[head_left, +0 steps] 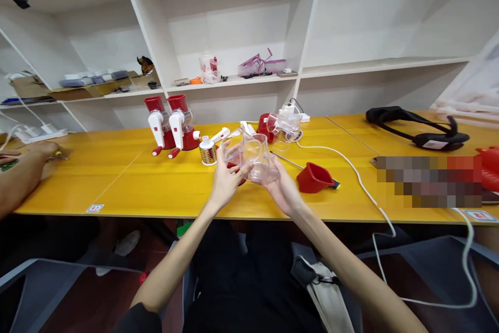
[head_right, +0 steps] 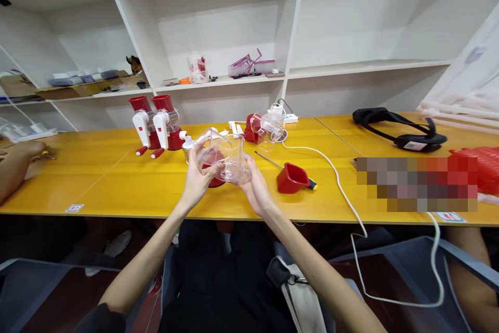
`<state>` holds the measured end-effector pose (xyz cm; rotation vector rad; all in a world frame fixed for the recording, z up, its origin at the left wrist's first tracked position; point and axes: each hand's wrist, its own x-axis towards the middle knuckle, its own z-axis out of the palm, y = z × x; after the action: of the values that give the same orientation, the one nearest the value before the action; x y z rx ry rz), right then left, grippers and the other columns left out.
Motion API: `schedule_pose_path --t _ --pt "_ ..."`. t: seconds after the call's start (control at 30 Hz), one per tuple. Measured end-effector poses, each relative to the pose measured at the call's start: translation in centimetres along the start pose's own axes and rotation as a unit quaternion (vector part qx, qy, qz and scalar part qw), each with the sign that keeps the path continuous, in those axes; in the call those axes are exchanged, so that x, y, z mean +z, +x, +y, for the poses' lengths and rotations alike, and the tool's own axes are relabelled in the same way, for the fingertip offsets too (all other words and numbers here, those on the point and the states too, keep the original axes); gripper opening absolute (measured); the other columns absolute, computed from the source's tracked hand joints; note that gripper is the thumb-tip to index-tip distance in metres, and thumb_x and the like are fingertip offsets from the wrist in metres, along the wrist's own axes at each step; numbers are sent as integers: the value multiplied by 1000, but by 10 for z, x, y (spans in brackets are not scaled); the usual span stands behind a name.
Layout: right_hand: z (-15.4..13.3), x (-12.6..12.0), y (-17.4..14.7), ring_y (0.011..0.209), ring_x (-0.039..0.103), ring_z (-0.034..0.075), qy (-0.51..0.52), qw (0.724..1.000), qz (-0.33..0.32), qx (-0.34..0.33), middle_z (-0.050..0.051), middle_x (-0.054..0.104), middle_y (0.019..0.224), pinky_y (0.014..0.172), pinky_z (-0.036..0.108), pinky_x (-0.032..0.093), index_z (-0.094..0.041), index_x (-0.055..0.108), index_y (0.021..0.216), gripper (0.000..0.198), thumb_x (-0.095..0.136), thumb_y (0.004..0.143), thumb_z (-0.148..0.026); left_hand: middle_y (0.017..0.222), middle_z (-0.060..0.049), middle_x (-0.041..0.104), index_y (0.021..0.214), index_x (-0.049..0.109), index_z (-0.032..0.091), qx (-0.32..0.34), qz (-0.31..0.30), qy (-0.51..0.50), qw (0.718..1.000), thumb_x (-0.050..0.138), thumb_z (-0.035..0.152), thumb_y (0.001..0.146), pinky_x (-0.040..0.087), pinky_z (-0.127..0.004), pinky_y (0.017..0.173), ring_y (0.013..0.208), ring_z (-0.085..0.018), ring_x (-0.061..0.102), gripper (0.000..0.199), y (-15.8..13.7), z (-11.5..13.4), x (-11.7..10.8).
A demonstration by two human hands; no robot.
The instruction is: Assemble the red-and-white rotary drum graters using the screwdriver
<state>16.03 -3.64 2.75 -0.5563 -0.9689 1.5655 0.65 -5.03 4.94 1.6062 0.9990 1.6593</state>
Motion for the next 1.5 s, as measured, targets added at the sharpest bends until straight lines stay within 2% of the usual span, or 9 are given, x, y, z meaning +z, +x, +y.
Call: schedule_pose_path --t 0.13,0.3,0.47,0.57,0.7,0.87,1.03,1.23,1.5 --pt "0 -9 1 115 67 27 -95 993 -63 25 7 60 138 88 51 62 -28 55 128 47 53 92 -58 149 -14 47 140 40 30 8 20 43 999 79 59 73 62 -38 85 140 -34 46 83 1 7 -7" --pt "-12 -25 1 136 52 27 -253 965 -57 -33 7 35 159 102 53 56 -41 17 152 76 56 90 -60 139 -15 57 139 46 25 2 8 48 999 83 55 69 64 -38 79 134 -35 53 84 3 13 -14" --pt "-28 -25 -6 153 22 32 -431 881 -143 -134 7 13 165 115 55 44 -39 22 154 94 76 78 -52 139 -14 58 141 46 26 8 -58 72 996 84 50 70 64 -41 83 125 -33 60 84 0 16 -13" --pt "-25 -19 -7 154 15 35 -459 862 -123 -178 11 15 162 115 57 44 -34 20 155 101 79 75 -52 139 -13 58 144 44 28 34 -85 111 990 83 49 72 62 -44 90 128 -33 57 85 -5 15 -7" --pt "-21 -18 -3 155 12 34 -466 849 -108 -225 12 19 159 124 60 25 -31 24 152 102 82 70 -52 148 -13 51 147 42 29 67 -93 127 985 79 49 76 60 -45 95 137 -32 49 83 -9 13 1" --pt "-28 -20 -2 150 28 31 -398 887 -101 -212 9 26 156 122 53 35 -32 33 146 95 84 67 -52 152 -10 48 148 41 31 76 -122 95 985 65 50 89 55 -46 103 140 -29 46 67 0 7 -10" --pt "-27 -20 2 148 34 30 -307 928 -80 -197 6 35 154 118 51 41 -34 33 147 94 82 69 -52 152 -16 45 147 39 24 43 -31 206 977 65 55 86 37 -51 117 142 -31 44 73 23 -22 -44" --pt "-25 -26 6 138 48 28 -302 932 -60 -189 7 39 154 120 48 40 -35 29 151 102 84 66 -52 155 -24 39 152 25 12 -88 -79 278 953 75 49 77 29 -53 121 144 -35 41 96 30 -50 -51" --pt "-37 -17 29 143 42 31 -277 937 -121 -176 6 34 160 122 53 34 -38 24 153 112 86 62 -55 140 -17 58 135 47 14 -92 -189 196 958 79 49 70 40 -47 114 130 -32 57 80 31 -45 -53"
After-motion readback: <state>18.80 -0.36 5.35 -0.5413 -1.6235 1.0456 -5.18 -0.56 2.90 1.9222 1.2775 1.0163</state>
